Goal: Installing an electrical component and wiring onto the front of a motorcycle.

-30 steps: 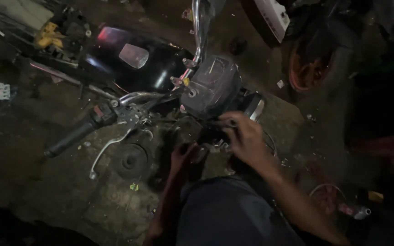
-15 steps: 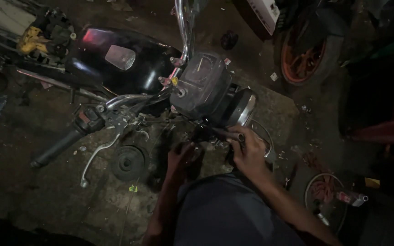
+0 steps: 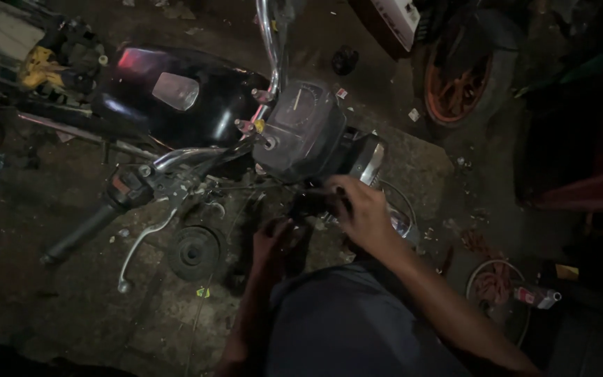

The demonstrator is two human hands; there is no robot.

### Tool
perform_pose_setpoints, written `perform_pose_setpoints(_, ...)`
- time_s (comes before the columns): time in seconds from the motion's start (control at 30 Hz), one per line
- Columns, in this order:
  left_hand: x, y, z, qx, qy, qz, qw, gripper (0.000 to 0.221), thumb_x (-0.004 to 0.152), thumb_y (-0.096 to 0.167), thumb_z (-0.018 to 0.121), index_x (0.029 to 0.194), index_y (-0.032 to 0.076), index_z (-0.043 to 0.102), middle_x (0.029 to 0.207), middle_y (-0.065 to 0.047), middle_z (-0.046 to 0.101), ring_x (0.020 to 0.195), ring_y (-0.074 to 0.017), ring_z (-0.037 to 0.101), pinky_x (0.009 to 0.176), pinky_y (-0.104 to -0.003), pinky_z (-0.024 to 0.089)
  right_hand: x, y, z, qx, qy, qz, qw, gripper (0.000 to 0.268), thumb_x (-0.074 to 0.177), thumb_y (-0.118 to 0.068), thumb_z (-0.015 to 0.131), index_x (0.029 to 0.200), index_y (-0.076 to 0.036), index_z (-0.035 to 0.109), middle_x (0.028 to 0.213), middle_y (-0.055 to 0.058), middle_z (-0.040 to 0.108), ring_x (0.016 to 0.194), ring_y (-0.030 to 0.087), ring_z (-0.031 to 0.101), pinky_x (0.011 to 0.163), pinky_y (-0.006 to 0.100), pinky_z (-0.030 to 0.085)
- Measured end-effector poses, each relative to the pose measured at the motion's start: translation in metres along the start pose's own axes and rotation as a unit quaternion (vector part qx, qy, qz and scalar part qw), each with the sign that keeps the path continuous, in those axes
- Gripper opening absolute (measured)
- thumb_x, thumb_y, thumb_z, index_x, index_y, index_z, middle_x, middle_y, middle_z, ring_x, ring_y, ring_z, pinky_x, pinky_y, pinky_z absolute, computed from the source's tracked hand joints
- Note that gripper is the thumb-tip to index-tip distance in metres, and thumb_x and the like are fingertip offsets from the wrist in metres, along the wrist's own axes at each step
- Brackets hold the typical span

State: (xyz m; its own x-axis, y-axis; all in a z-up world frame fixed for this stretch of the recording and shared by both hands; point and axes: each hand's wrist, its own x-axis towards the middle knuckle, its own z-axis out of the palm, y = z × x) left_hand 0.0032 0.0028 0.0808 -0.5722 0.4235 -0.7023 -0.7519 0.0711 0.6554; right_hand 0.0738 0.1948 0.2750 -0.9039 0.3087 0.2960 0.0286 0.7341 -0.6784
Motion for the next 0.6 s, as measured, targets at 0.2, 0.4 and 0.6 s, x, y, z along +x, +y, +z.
perform_pose_setpoints(0.2, 0.005, -0.011, -0.003, -0.127, -0.035, 0.016, 0.991, 0.04, 0.084, 0.017, 0.08, 0.119, 0.001, 0.069, 0.111, -0.012, 0.073, 0.101, -0.0254, 0.071, 0.083, -0.041, 0.061, 0.029, -0.01, 0.011, 0.039, -0.04, -0.029, 0.998, 0.051, 0.074, 0.017, 0.066, 0.121, -0.003, 0.065, 0.099, 0.014, 0.069, 0.083, 0.027, 0.072, 0.064, 0.036, 0.057)
perform_pose_setpoints(0.4, -0.003, 0.008, -0.002, -0.014, 0.001, -0.009, 1.0, 0.038, 0.086, 0.024, 0.078, 0.118, 0.005, 0.073, 0.106, -0.008, 0.075, 0.092, -0.021, 0.071, 0.076, -0.037, 0.058, 0.028, -0.004, 0.032, -0.053, -0.05, -0.07, 0.995, 0.024, 0.096, -0.003, 0.076, 0.118, -0.008, 0.066, 0.096, 0.008, 0.068, 0.08, 0.021, 0.071, 0.064, 0.032, 0.058)
perform_pose_setpoints(0.6, 0.019, -0.019, -0.021, 0.107, 0.025, 0.059, 0.992, 0.042, 0.091, 0.033, 0.076, 0.117, 0.001, 0.075, 0.095, -0.007, 0.075, 0.081, -0.0145, 0.062, 0.066, -0.031, 0.052, 0.003, -0.007, -0.02, -0.01, 0.043, 0.001, 0.999, 0.03, 0.089, -0.006, 0.077, 0.118, -0.007, 0.068, 0.103, 0.012, 0.074, 0.086, 0.022, 0.075, 0.07, 0.032, 0.061)
